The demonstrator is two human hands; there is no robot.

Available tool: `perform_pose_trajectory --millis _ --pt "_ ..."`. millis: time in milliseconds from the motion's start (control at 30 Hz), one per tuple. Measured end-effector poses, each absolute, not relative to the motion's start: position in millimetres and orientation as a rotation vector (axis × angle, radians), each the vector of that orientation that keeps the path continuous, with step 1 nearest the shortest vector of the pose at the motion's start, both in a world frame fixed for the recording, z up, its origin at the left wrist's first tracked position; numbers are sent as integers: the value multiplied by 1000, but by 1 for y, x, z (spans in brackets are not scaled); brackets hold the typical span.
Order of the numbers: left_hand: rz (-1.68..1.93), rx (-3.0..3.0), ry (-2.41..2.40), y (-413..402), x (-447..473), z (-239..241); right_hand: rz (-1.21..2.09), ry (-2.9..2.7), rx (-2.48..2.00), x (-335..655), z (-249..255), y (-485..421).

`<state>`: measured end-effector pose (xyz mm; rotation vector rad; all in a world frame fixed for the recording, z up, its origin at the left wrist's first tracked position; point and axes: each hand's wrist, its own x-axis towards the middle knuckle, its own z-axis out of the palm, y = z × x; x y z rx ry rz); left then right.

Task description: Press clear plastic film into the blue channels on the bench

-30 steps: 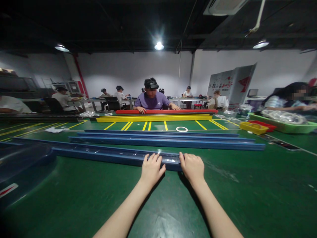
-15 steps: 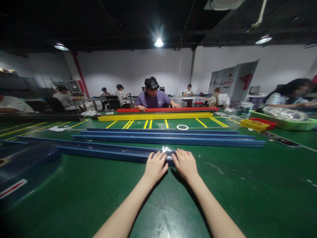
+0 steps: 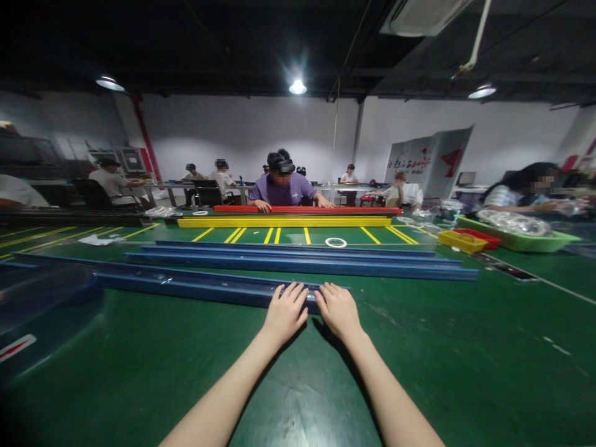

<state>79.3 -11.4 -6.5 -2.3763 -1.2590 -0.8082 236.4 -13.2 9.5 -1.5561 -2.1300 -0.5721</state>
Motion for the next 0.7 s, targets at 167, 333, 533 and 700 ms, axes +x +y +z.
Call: perform_pose_trajectory --millis 167,333,533,700 --pt "-807 -2395 -1307 -13 80 -5 -504 -2134 -1533 240 12 -11" --pt "-847 -2329 -1416 -14 79 1 -601 -1955 -1733 252 23 -15" --pt "-864 -2298 -1373 -14 79 -1 -589 -2021 -1709 244 18 -16" --pt "-823 -2398 -1259 -14 79 -4 -488 -2189 -1493 234 8 -12"
